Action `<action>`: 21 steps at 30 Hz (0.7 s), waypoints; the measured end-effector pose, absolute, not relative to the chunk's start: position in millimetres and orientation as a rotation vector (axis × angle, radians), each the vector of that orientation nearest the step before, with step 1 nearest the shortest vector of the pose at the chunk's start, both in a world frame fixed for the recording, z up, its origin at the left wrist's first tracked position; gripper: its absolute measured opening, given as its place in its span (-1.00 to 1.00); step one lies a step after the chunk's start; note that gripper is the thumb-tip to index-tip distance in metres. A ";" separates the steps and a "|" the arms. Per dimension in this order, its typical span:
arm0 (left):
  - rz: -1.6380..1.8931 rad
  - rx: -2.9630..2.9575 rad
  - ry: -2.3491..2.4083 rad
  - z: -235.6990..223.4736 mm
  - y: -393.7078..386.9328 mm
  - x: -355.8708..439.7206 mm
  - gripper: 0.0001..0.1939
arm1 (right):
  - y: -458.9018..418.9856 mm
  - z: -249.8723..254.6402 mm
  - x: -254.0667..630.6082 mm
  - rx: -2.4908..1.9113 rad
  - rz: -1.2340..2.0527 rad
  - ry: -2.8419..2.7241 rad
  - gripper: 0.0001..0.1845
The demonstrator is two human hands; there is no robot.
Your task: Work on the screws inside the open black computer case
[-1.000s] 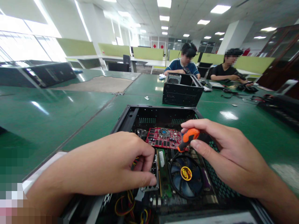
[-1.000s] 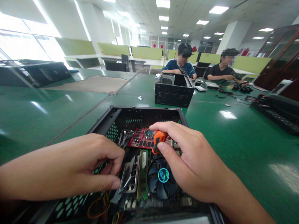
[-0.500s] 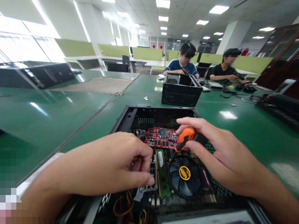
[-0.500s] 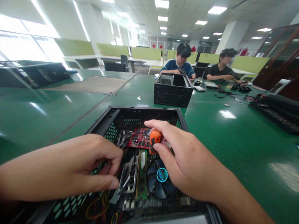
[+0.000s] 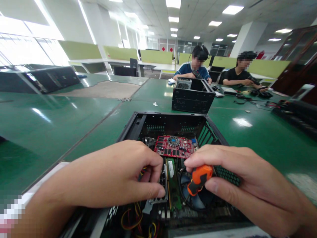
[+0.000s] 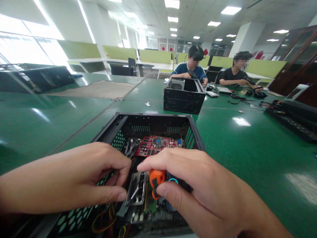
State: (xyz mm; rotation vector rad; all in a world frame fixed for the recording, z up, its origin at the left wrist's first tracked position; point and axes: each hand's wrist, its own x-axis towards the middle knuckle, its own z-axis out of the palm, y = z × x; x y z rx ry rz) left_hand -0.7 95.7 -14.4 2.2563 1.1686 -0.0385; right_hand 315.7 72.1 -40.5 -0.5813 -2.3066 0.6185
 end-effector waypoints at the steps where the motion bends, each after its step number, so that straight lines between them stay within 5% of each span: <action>1: -0.039 2.253 1.169 -14.4 95.5 -0.6 -0.75 | 71.9 -40.9 315.4 -0.581 0.627 -2.310 -0.72; 12: -0.039 2.274 1.169 -17.2 97.7 0.7 -0.76 | 76.5 -54.8 315.2 -0.404 0.600 -2.249 -0.80; 16: -0.024 2.271 1.150 -18.2 98.0 -0.4 -0.75 | 70.0 -47.3 318.2 -0.567 0.587 -2.325 -0.64; 21: -0.045 2.240 1.170 -17.9 97.3 -3.4 -0.73 | 71.3 -53.7 313.6 -0.877 0.257 -2.098 -0.67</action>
